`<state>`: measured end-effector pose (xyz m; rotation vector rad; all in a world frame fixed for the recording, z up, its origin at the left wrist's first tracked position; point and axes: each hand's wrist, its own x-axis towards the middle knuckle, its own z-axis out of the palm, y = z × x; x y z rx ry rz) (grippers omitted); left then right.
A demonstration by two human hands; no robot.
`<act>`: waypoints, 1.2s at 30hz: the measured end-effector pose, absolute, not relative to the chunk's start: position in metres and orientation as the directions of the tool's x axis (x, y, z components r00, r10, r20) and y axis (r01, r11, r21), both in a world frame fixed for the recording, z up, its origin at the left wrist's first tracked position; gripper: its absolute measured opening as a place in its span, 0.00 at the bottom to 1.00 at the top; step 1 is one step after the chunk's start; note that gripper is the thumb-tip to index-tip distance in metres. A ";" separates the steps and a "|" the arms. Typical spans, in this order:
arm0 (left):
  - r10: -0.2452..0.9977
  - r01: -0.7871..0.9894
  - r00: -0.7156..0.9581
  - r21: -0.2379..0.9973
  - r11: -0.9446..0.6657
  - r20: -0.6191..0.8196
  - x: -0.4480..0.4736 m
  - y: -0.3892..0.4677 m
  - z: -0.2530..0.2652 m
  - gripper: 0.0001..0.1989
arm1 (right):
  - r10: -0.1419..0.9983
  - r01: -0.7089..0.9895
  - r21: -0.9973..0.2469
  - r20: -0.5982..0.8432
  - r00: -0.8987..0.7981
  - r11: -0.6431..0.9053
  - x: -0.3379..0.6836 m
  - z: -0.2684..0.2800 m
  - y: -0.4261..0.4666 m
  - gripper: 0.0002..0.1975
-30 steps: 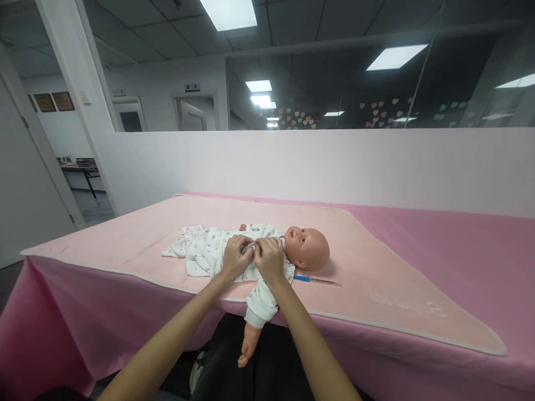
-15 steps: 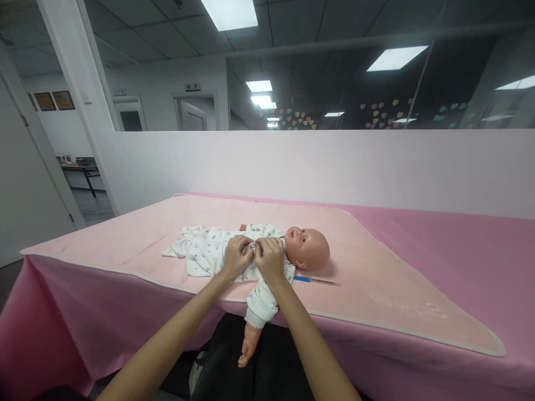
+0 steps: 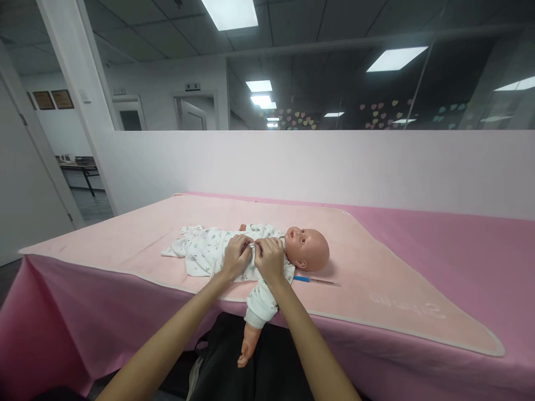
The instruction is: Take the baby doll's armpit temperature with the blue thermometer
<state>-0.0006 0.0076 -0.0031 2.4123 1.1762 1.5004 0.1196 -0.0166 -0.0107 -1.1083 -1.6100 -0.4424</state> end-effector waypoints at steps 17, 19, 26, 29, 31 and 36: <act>0.645 0.510 0.237 0.472 -0.719 0.727 -0.001 0.006 -0.002 0.03 | 0.428 0.825 -0.261 0.903 0.026 0.501 0.119 -0.010 -0.018 0.06; 0.646 0.494 0.236 0.482 -0.723 0.726 -0.001 0.006 -0.002 0.03 | 0.432 0.825 -0.264 0.902 0.027 0.500 0.119 -0.010 -0.017 0.06; 0.651 0.520 0.280 0.459 -0.721 0.705 -0.002 0.008 -0.003 0.03 | 0.442 0.816 -0.271 0.897 0.021 0.511 0.120 -0.011 -0.016 0.06; 0.651 0.553 0.286 0.434 -0.711 0.703 -0.001 0.007 -0.003 0.03 | 0.415 0.829 -0.249 0.910 0.022 0.501 0.120 -0.010 -0.018 0.06; 0.650 0.562 0.282 0.428 -0.708 0.706 -0.001 0.006 -0.002 0.05 | 0.387 0.856 -0.210 0.922 0.013 0.473 0.119 -0.010 -0.019 0.05; 0.664 0.550 0.255 0.459 -0.698 0.703 -0.001 0.005 -0.001 0.07 | 0.405 0.892 -0.133 0.912 -0.060 0.431 0.119 -0.010 -0.020 0.05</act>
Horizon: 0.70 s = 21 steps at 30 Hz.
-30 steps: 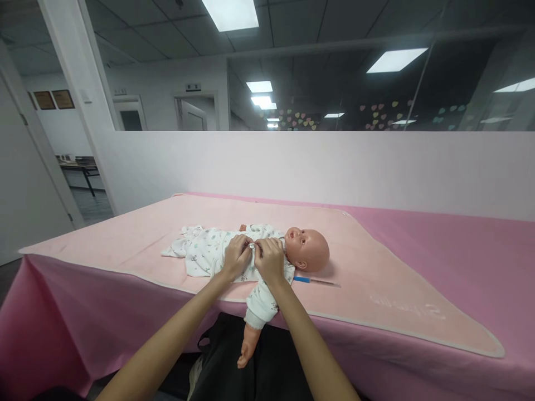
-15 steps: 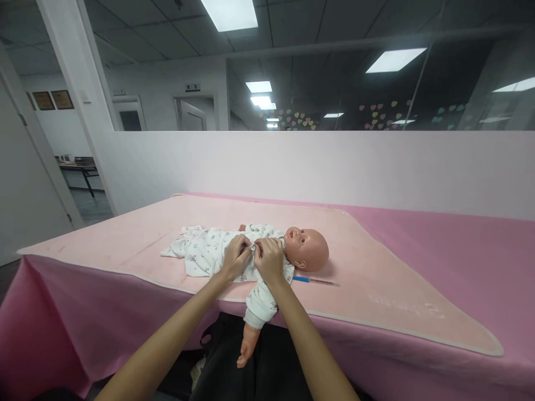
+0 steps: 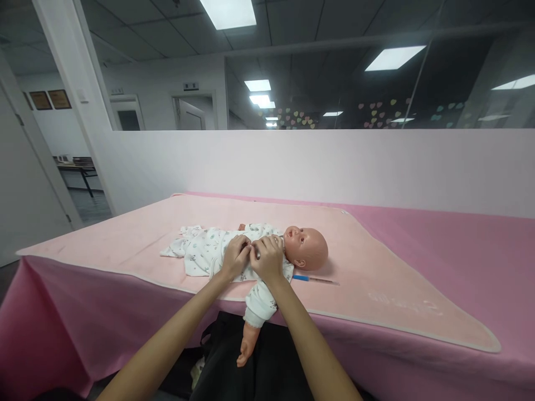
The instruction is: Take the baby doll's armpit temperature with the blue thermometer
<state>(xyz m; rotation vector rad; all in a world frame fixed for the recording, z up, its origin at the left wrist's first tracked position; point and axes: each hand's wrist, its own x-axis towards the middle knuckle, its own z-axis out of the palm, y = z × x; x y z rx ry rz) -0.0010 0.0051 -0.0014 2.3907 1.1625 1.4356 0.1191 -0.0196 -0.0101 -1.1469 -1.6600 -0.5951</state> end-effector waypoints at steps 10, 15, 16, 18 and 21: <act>0.682 0.499 0.208 0.524 -0.690 0.701 -0.002 0.008 -0.002 0.08 | 0.464 0.894 -0.125 0.880 -0.101 0.431 0.118 -0.010 -0.018 0.04; 0.689 0.448 0.206 0.559 -0.698 0.695 -0.001 0.009 -0.002 0.08 | 0.460 0.889 -0.135 0.883 -0.091 0.437 0.118 -0.010 -0.018 0.02; 0.694 0.435 0.199 0.572 -0.695 0.691 -0.001 0.009 -0.002 0.08 | 0.458 0.889 -0.140 0.885 -0.086 0.437 0.118 -0.010 -0.018 0.02; 0.705 0.404 0.192 0.600 -0.691 0.682 -0.002 0.009 -0.003 0.08 | 0.452 0.890 -0.145 0.889 -0.075 0.433 0.118 -0.010 -0.017 0.03; 0.695 0.384 0.248 0.591 -0.710 0.675 -0.009 0.004 -0.002 0.07 | 0.452 0.896 -0.152 0.890 -0.060 0.418 0.119 -0.011 -0.017 0.04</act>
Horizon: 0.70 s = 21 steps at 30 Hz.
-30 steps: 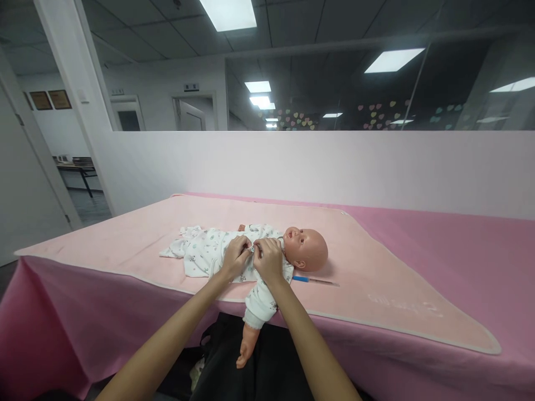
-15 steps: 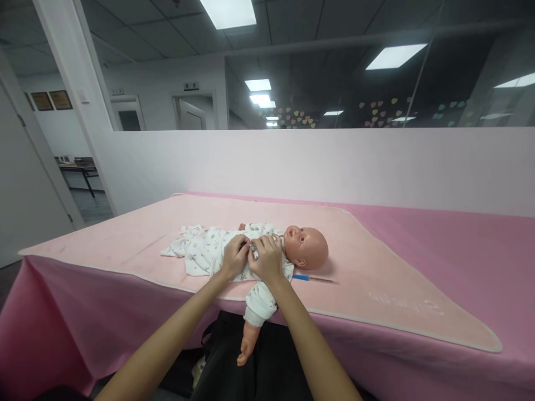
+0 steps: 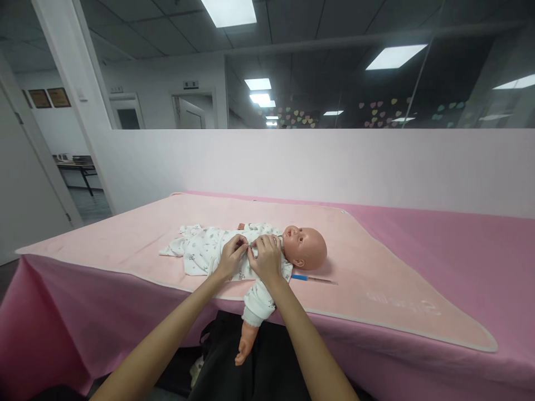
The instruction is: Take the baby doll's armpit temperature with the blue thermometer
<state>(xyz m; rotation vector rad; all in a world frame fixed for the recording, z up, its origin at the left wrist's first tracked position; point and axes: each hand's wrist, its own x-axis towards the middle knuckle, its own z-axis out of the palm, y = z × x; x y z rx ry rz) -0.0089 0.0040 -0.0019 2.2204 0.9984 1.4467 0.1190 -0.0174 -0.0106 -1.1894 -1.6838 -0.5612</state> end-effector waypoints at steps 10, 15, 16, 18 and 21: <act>0.667 0.719 0.244 0.331 -0.611 0.704 -0.039 -0.007 -0.004 0.10 | 0.421 0.835 0.259 0.767 -0.483 0.486 0.104 -0.002 -0.015 0.09; 0.697 0.693 0.185 0.411 -0.592 0.693 -0.039 -0.001 -0.008 0.11 | 0.527 0.894 0.051 0.792 -0.308 0.446 0.082 -0.003 -0.007 0.05; 0.697 0.689 0.167 0.423 -0.588 0.697 -0.039 -0.001 -0.008 0.11 | 0.536 0.900 0.016 0.799 -0.273 0.435 0.080 -0.004 -0.007 0.05; 0.692 0.694 0.122 0.438 -0.571 0.711 -0.039 -0.003 -0.008 0.11 | 0.530 0.896 0.009 0.804 -0.270 0.444 0.078 -0.006 -0.009 0.05; 0.687 0.708 0.063 0.453 -0.542 0.724 -0.040 -0.005 -0.007 0.10 | 0.507 0.873 0.030 0.804 -0.310 0.487 0.081 -0.008 -0.013 0.06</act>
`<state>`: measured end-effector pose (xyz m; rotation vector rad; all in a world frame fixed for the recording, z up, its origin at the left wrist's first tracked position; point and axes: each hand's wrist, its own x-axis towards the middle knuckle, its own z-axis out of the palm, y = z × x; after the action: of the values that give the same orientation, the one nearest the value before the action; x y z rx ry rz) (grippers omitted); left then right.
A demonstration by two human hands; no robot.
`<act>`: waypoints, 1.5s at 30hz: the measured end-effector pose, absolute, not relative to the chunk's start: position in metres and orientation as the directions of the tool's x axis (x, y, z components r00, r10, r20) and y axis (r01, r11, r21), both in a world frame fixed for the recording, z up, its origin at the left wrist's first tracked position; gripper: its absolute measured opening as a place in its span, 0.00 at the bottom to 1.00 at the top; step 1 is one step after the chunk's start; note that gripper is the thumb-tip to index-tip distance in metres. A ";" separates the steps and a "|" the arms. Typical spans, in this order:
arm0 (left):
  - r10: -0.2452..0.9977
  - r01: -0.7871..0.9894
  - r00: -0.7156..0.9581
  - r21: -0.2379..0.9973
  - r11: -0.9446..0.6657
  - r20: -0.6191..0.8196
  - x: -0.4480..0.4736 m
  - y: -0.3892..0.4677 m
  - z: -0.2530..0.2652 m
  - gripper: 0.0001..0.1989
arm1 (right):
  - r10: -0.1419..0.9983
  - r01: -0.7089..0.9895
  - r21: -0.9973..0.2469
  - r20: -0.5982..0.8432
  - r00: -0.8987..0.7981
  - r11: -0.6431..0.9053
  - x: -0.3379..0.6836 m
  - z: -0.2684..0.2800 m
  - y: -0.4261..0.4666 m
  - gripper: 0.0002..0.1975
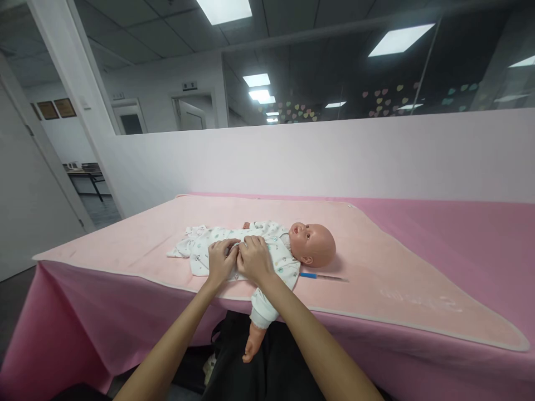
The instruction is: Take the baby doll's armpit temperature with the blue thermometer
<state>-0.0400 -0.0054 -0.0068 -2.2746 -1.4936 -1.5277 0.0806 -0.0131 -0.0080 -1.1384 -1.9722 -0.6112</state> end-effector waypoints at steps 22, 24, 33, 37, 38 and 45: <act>0.684 0.669 0.008 0.504 -0.546 0.730 -0.041 -0.001 -0.012 0.12 | 0.508 0.827 -0.052 0.810 -0.293 0.559 0.085 -0.011 -0.013 0.06; 0.684 0.679 0.021 0.491 -0.545 0.729 -0.041 0.000 -0.012 0.12 | 0.503 0.838 -0.041 0.816 -0.286 0.544 0.086 -0.011 -0.011 0.08; 0.689 0.704 0.042 0.468 -0.535 0.723 -0.041 -0.002 -0.011 0.11 | 0.534 0.839 -0.056 0.794 -0.291 0.541 0.083 -0.013 -0.012 0.05; 0.693 0.699 0.042 0.474 -0.535 0.720 -0.041 -0.003 -0.009 0.12 | 0.515 0.804 -0.103 0.813 -0.272 0.586 0.084 -0.011 -0.014 0.01; 0.692 0.695 0.046 0.474 -0.540 0.720 -0.040 -0.004 -0.009 0.12 | 0.511 0.794 -0.122 0.820 -0.258 0.595 0.085 -0.011 -0.014 0.01; 0.689 0.629 0.101 0.490 -0.603 0.718 -0.042 -0.007 -0.006 0.12 | 0.463 0.774 -0.114 0.851 -0.248 0.623 0.088 -0.012 -0.012 0.06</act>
<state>-0.0419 -0.0067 -0.0065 -2.3748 -1.4229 -1.6074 0.0877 -0.0115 -0.0124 -0.9849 -1.8963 -0.4112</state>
